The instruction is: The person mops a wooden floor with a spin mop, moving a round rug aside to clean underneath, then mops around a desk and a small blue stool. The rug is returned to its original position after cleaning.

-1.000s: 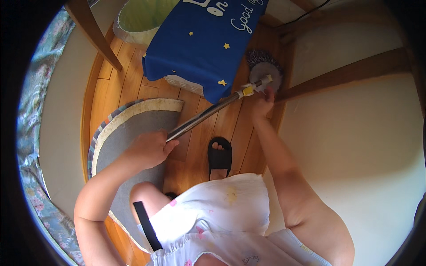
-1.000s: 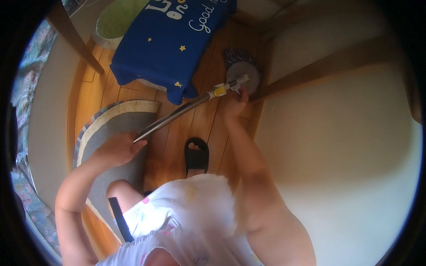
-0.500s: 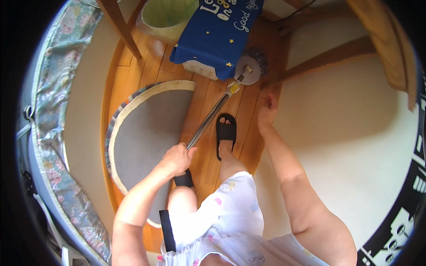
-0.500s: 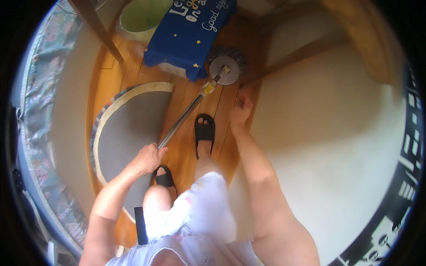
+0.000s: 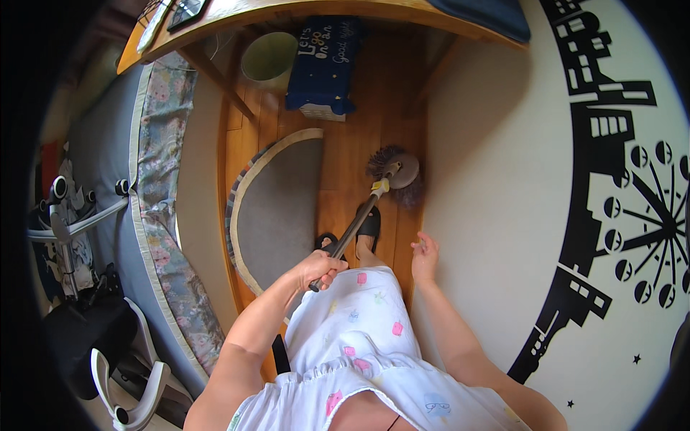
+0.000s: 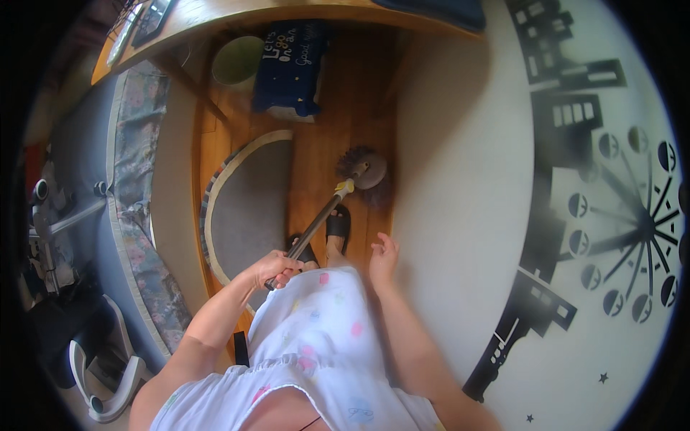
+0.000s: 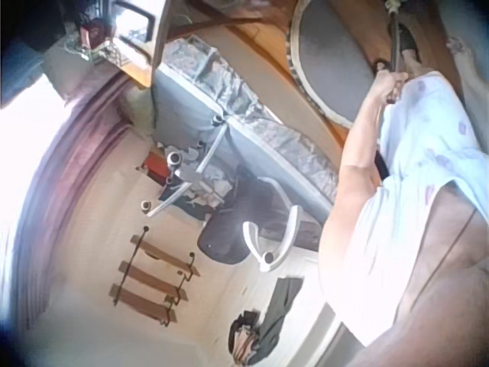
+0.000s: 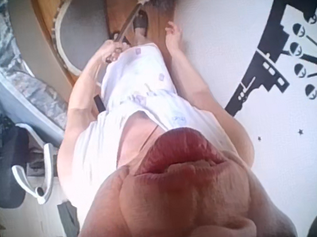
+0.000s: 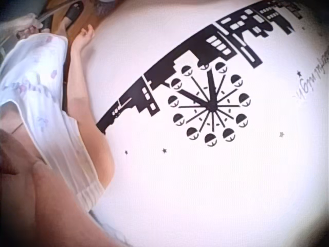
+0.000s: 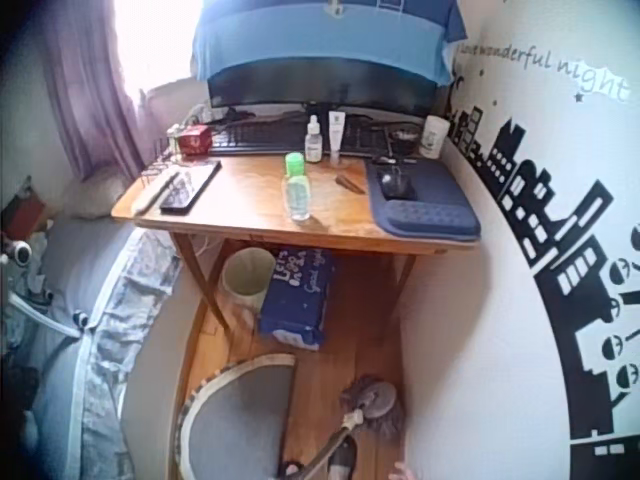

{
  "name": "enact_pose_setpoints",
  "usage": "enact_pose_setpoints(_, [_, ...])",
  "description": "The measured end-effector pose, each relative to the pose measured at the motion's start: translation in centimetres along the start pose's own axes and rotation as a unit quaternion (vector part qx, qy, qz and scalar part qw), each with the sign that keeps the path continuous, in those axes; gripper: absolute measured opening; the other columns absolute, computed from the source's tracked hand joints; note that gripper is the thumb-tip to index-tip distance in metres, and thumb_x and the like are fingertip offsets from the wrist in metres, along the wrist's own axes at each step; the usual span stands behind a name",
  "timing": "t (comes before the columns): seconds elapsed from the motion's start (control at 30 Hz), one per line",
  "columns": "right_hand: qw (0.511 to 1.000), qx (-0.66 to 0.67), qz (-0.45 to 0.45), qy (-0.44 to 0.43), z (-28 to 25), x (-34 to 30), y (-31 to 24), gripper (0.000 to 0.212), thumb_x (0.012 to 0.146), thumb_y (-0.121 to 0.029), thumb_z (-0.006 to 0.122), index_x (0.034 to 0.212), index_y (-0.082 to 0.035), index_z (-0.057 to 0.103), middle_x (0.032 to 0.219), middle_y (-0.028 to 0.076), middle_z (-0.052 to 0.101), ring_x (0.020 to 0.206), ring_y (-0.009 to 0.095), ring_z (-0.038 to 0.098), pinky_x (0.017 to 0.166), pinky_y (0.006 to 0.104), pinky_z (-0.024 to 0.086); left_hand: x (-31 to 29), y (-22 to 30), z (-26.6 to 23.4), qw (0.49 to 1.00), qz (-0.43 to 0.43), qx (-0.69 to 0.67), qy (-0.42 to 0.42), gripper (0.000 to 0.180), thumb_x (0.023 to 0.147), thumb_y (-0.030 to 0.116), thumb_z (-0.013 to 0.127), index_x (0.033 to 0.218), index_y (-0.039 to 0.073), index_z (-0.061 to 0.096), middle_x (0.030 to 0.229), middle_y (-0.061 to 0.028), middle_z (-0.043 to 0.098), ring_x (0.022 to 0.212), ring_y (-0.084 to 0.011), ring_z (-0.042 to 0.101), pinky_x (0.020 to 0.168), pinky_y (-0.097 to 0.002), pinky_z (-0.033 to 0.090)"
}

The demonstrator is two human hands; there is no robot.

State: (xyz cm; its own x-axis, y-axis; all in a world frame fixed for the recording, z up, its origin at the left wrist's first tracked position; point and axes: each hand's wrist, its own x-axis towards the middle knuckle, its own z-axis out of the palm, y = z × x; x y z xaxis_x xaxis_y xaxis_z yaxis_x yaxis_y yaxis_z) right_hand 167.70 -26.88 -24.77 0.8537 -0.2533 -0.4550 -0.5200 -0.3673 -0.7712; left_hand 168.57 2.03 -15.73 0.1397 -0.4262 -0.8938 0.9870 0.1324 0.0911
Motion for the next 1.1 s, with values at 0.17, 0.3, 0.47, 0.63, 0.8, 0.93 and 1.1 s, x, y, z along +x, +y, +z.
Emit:
enact_pose_setpoints(0.17, [0.998, -0.049, -0.012, -0.038, -3.1, -4.3, -0.1, 0.027, 0.084, 0.008, 0.043, 0.107, -0.001, 0.055, 0.109, 0.011, 0.046, 0.086, 0.017, 0.059, 0.079, 0.0272, 0.046, 1.3, 1.5, 5.0, 0.994, 0.055, -0.076, -0.057, 0.031, 0.086, 0.015, 0.053, 0.059, 0.012, 0.04, 0.046, 0.0047, 0.04, 0.033, -0.0044, 0.036, 0.03, -0.0218, 0.031])
enact_pose_setpoints(0.3, [0.994, -0.083, -0.055, -0.054, -4.3, -5.5, 0.2, 0.023, 0.085, 0.005, 0.044, 0.105, 0.0, 0.056, 0.107, 0.011, 0.049, 0.083, 0.018, 0.06, 0.077, 0.0279, 0.047, 4.4, 5.5, 9.5, 0.982, 0.08, -0.147, -0.09, 0.031, 0.088, 0.019, 0.052, 0.06, 0.014, 0.039, 0.043, 0.0049, 0.036, 0.031, -0.0055, 0.032, 0.031, -0.022, 0.029])
enact_pose_setpoints(0.47, [0.99, -0.111, -0.058, -0.059, -4.5, -5.3, 1.0, 0.021, 0.086, 0.001, 0.046, 0.105, 0.001, 0.055, 0.107, 0.011, 0.049, 0.081, 0.018, 0.06, 0.077, 0.0275, 0.047, 14.2, 11.1, 11.4, 0.943, 0.028, -0.283, -0.175, 0.033, 0.089, 0.028, 0.052, 0.063, 0.015, 0.037, 0.042, 0.006, 0.035, 0.032, -0.0054, 0.032, 0.031, -0.0217, 0.029])
enact_pose_setpoints(0.63, [0.994, -0.085, -0.042, -0.059, -4.2, -6.0, 2.4, 0.02, 0.087, 0.0, 0.046, 0.105, 0.002, 0.055, 0.104, 0.011, 0.05, 0.081, 0.018, 0.06, 0.076, 0.0268, 0.047, 15.3, 10.9, 13.5, 0.943, -0.015, -0.309, -0.124, 0.043, 0.086, 0.049, 0.053, 0.065, 0.014, 0.039, 0.041, 0.0058, 0.034, 0.032, -0.0061, 0.032, 0.031, -0.022, 0.029])
enact_pose_setpoints(0.8, [0.997, -0.043, -0.003, -0.06, -4.8, -5.5, 2.6, 0.021, 0.087, 0.0, 0.046, 0.106, 0.001, 0.056, 0.101, 0.01, 0.051, 0.082, 0.016, 0.06, 0.076, 0.0265, 0.047, 11.1, 4.3, 9.6, 0.98, -0.014, -0.189, -0.063, 0.049, 0.086, 0.053, 0.05, 0.059, 0.014, 0.039, 0.041, 0.0039, 0.035, 0.032, -0.0089, 0.033, 0.031, -0.0236, 0.03])
enact_pose_setpoints(0.93, [0.998, -0.02, -0.035, -0.048, -5.4, -4.7, -0.6, 0.023, 0.087, 0.001, 0.046, 0.107, 0.001, 0.056, 0.1, 0.01, 0.051, 0.08, 0.015, 0.059, 0.077, 0.026, 0.047, 5.6, 0.1, 6.1, 0.985, 0.005, 0.127, 0.118, 0.049, 0.087, 0.045, 0.052, 0.054, 0.009, 0.044, 0.041, -0.0018, 0.041, 0.033, -0.0136, 0.039, 0.033, -0.0276, 0.033])
enact_pose_setpoints(1.1, [0.999, 0.024, 0.001, -0.047, -4.6, -4.2, -2.9, 0.023, 0.086, 0.003, 0.046, 0.106, 0.001, 0.057, 0.1, 0.01, 0.05, 0.079, 0.015, 0.057, 0.077, 0.0268, 0.048, -1.3, 0.9, 2.2, 0.874, 0.022, 0.413, 0.254, 0.051, 0.085, 0.04, 0.057, 0.053, 0.001, 0.052, 0.045, -0.0092, 0.049, 0.036, -0.0198, 0.048, 0.039, -0.0345, 0.043])
